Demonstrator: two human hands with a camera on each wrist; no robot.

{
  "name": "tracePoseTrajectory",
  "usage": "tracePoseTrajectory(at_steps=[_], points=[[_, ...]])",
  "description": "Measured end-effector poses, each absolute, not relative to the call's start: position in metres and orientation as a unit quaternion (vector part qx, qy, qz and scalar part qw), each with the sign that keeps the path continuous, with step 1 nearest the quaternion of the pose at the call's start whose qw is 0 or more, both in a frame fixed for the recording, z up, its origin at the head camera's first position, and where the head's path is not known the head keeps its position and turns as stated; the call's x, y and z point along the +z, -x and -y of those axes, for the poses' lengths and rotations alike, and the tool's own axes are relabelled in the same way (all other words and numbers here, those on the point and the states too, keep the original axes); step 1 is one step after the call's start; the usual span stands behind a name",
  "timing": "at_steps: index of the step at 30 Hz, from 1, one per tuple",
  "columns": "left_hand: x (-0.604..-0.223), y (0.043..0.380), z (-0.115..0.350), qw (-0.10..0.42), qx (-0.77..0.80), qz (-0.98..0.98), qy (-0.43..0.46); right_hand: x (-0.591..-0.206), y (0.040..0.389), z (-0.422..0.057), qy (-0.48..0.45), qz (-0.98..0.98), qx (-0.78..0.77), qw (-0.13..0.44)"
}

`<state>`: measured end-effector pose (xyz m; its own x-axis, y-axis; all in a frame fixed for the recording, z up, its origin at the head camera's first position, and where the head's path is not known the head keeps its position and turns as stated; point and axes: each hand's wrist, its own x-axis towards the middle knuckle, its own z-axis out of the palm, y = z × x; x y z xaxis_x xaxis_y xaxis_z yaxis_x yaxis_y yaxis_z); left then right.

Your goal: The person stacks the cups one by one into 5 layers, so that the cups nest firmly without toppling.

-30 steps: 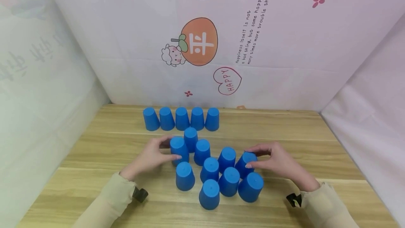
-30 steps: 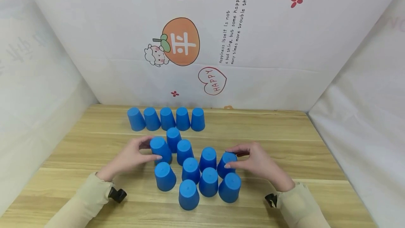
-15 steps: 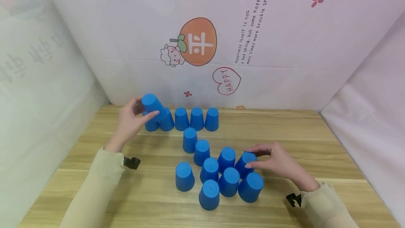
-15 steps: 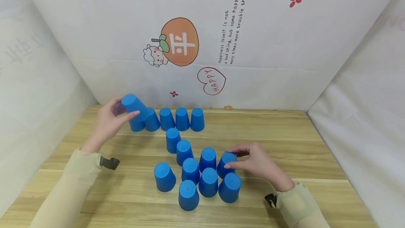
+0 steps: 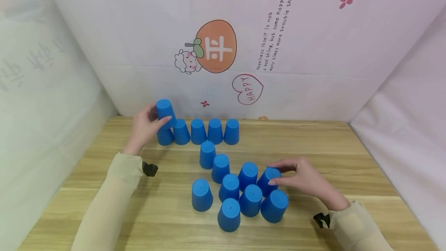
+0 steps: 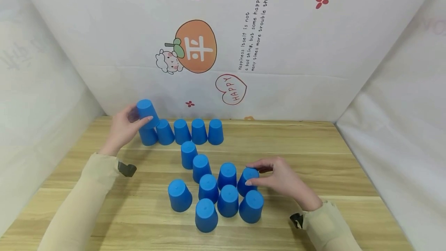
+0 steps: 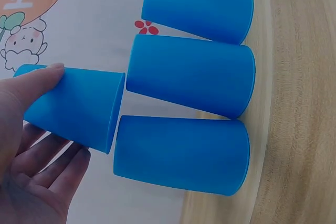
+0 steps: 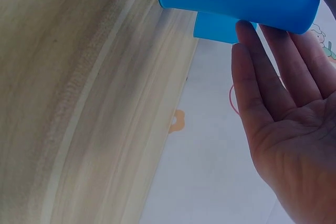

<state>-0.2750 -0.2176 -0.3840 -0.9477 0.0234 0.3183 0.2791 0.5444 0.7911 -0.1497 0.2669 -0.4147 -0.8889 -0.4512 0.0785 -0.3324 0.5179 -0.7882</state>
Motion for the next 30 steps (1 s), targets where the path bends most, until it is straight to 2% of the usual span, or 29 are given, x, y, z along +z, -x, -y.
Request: tracePoseTrajectory(at_steps=[15, 24, 30], points=[[-0.39, 0.275, 0.224, 0.128, -0.481, 0.864, 0.079, -0.413, 0.148, -0.264, 0.224, -0.876, -0.423, 0.065], [-0.369, 0.242, 0.212, 0.192, -0.483, 0.851, 0.077, -0.409, 0.147, -0.266, 0.247, -0.878, -0.405, 0.061], [-0.365, 0.219, 0.194, 0.195, -0.457, 0.858, 0.126, -0.397, 0.155, -0.268, 0.224, -0.89, -0.395, 0.039]])
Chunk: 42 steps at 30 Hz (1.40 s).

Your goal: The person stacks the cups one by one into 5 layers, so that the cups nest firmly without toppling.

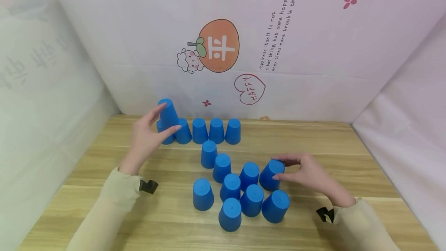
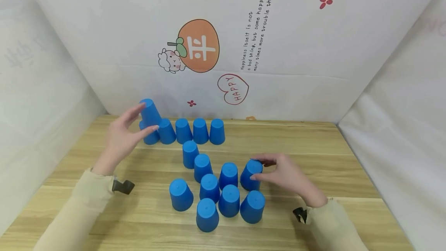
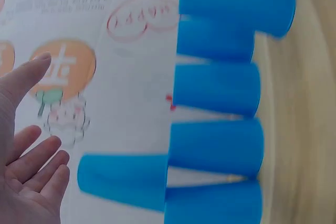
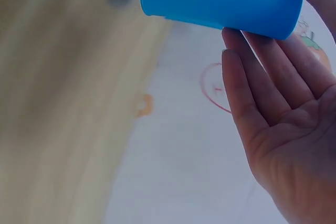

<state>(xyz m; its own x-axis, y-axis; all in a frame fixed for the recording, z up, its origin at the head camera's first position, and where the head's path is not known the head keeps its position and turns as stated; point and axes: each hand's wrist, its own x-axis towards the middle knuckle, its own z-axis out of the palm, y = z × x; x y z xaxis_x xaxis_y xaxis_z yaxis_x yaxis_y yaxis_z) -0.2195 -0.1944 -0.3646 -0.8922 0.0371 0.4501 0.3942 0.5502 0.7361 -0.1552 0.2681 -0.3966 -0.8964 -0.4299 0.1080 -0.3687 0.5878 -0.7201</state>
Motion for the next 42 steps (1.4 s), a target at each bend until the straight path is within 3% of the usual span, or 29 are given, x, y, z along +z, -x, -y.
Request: tracePoseTrajectory(at_steps=[13, 19, 26, 35, 42], points=[[-0.398, 0.204, 0.149, 0.095, -0.46, 0.861, 0.194, -0.345, 0.193, -0.255, 0.23, -0.891, -0.387, -0.058], [-0.412, 0.203, 0.138, 0.028, -0.477, 0.856, 0.2, -0.333, 0.207, -0.237, 0.209, -0.889, -0.406, -0.045], [-0.423, 0.204, 0.13, -0.015, -0.451, 0.867, 0.21, -0.331, 0.225, -0.213, 0.24, -0.882, -0.404, -0.044], [-0.429, 0.208, 0.122, -0.02, -0.447, 0.871, 0.205, -0.331, 0.252, -0.19, 0.253, -0.877, -0.399, -0.085], [-0.429, 0.216, 0.12, -0.005, -0.427, 0.877, 0.222, -0.324, 0.273, -0.175, 0.247, -0.885, -0.387, -0.08]])
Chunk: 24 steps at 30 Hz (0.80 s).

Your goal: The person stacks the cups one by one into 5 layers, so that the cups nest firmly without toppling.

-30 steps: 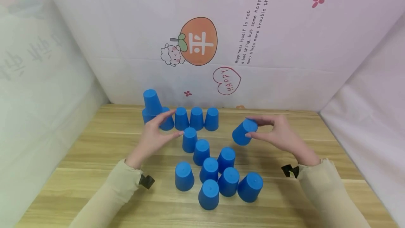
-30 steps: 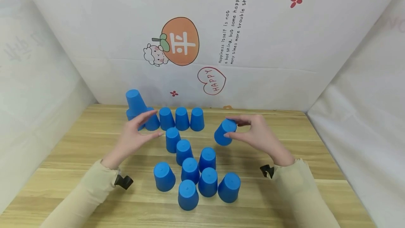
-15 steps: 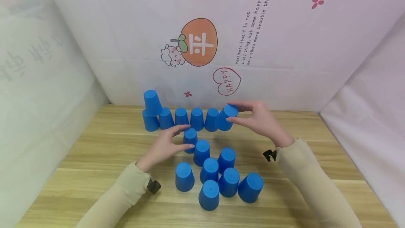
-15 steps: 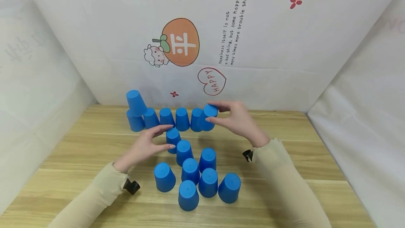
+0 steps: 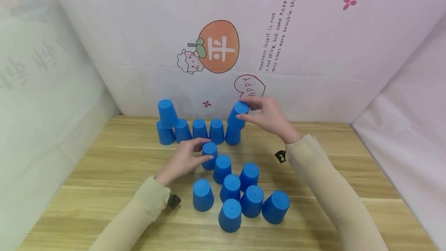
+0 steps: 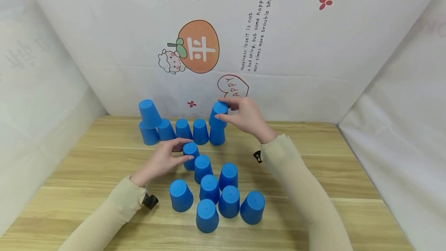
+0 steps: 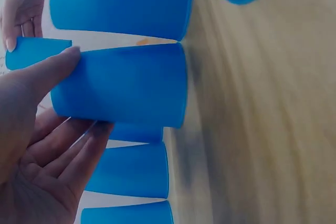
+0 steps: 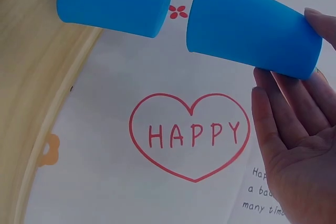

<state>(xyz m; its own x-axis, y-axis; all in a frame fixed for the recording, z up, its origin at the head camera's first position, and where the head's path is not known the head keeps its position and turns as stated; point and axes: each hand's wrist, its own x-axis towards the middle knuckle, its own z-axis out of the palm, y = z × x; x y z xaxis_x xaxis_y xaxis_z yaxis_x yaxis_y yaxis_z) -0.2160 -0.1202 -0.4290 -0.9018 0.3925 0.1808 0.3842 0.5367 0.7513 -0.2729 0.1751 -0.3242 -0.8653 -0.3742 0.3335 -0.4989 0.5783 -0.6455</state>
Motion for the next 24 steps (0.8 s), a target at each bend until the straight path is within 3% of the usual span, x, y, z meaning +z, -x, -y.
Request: tracePoseTrajectory(at_steps=[24], points=[[-0.428, 0.223, 0.124, 0.017, 0.437, -0.873, -0.217, -0.329, 0.307, -0.141, -0.237, 0.891, 0.385, 0.032]])
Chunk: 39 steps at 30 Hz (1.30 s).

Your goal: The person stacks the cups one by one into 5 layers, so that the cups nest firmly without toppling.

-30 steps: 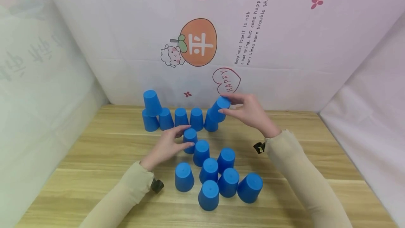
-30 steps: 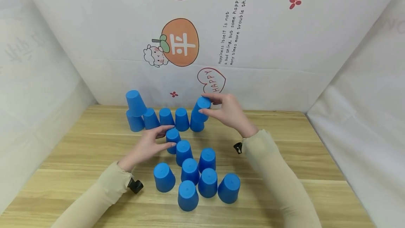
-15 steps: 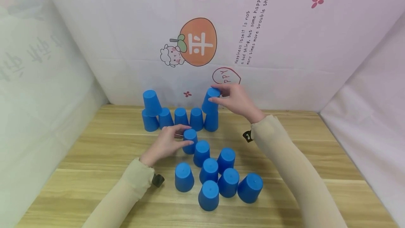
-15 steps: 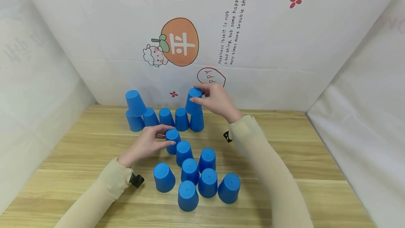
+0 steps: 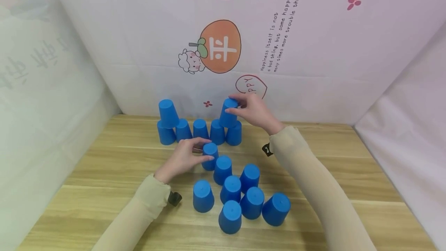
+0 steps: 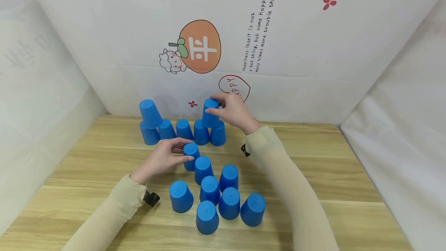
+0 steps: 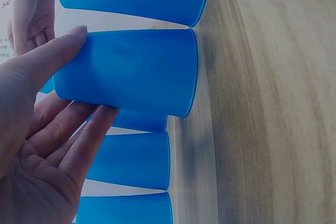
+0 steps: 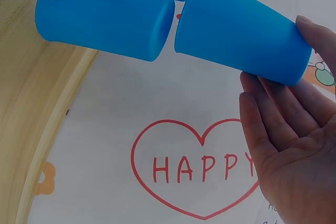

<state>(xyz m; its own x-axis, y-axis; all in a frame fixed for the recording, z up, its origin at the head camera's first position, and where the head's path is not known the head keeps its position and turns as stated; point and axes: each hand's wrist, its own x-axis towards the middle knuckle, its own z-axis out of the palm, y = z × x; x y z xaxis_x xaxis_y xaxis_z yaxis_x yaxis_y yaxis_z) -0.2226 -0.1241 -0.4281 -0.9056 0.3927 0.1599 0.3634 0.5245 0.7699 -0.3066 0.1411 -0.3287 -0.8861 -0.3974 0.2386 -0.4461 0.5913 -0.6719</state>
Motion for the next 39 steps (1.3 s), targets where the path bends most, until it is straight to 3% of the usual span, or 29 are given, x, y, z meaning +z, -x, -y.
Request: tracePoseTrajectory(at_steps=[22, 39], points=[[-0.427, 0.224, 0.121, 0.023, 0.437, -0.872, -0.222, -0.333, 0.311, -0.144, -0.236, 0.897, 0.374, 0.027], [-0.427, 0.223, 0.125, 0.022, 0.441, -0.871, -0.217, -0.324, 0.273, -0.169, -0.248, 0.886, 0.392, 0.023]])
